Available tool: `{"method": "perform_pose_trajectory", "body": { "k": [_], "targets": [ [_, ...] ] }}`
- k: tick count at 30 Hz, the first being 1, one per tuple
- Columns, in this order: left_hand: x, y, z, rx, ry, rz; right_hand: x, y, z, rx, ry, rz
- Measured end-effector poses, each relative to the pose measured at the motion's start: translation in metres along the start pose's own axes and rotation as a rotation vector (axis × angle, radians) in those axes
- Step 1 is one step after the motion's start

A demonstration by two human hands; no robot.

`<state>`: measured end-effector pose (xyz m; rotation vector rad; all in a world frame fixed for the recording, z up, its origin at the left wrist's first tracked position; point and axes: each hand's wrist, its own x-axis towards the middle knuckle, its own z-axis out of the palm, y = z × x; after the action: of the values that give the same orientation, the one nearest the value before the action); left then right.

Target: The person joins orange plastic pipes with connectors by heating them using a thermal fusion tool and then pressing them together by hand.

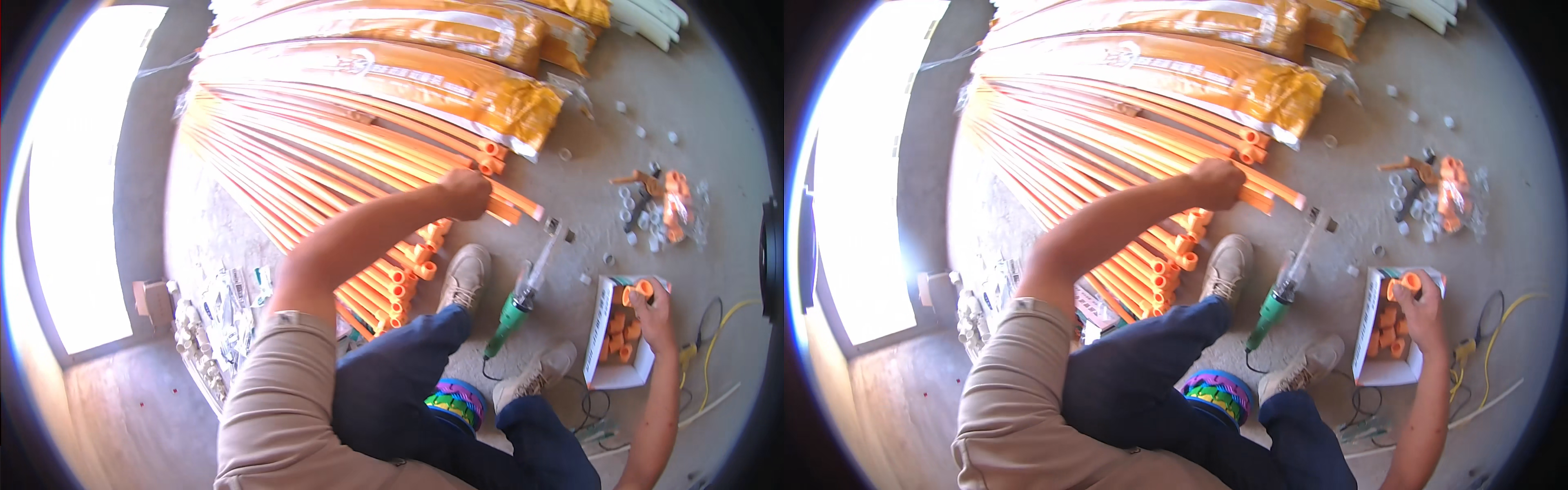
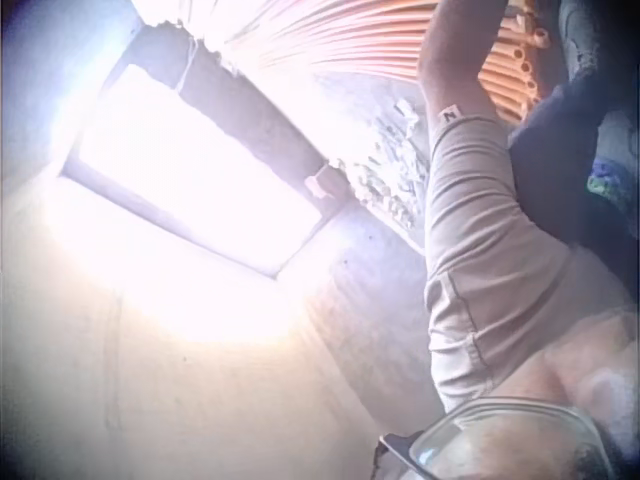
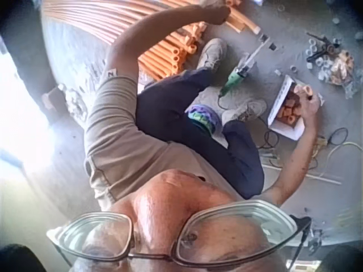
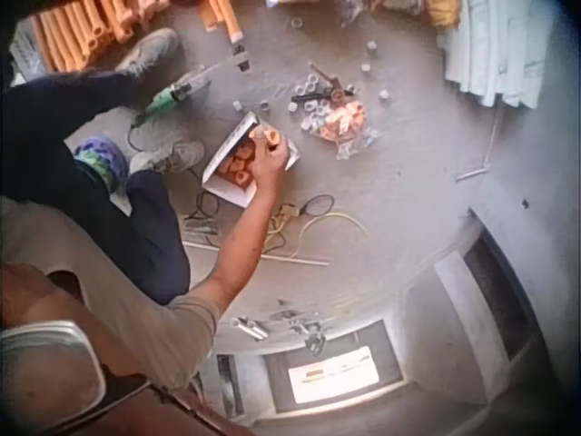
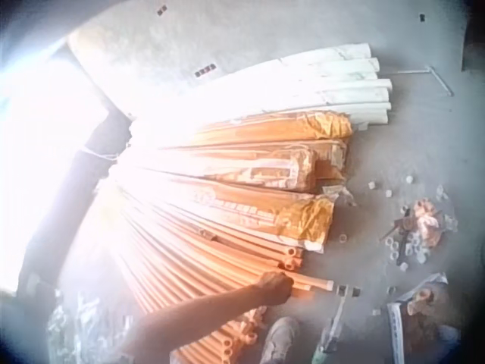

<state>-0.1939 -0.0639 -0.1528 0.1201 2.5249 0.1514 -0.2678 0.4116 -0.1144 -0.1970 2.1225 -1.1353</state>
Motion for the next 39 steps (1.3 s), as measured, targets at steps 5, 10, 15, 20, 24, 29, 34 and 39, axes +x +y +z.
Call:
{"method": "perform_pose_trajectory", "body": {
  "k": [5, 10, 15, 20, 24, 29, 34, 39],
  "targets": [
    [0.017, 0.024, 0.002, -0.013, -0.043, 0.010, 0.030, -0.033, 0.010, -0.135, -0.122, -0.137],
    [0.029, 0.062, -0.021, -0.027, -0.040, 0.078, 0.061, -0.014, 0.004, -0.009, -0.192, 0.002],
    [0.023, 0.038, -0.002, 0.113, -0.036, 0.032, 0.086, -0.005, 0.040, -0.095, -0.072, -0.244],
    [0.046, 0.030, 0.010, 0.020, -0.011, 0.019, 0.075, -0.001, 0.039, -0.142, -0.056, -0.156],
    [0.064, 0.035, 0.027, 0.015, -0.056, 0.017, 0.071, 0.011, 0.048, -0.121, -0.073, -0.232],
    [0.075, 0.050, 0.032, -0.014, -0.032, 0.033, 0.091, 0.029, 0.070, -0.196, -0.132, -0.280],
    [0.078, 0.055, 0.033, 0.010, -0.064, 0.029, 0.108, 0.036, 0.082, -0.260, -0.093, -0.347],
    [0.080, 0.053, 0.031, -0.017, -0.050, 0.026, 0.116, 0.033, 0.088, -0.265, -0.131, -0.312]
  ]
}}
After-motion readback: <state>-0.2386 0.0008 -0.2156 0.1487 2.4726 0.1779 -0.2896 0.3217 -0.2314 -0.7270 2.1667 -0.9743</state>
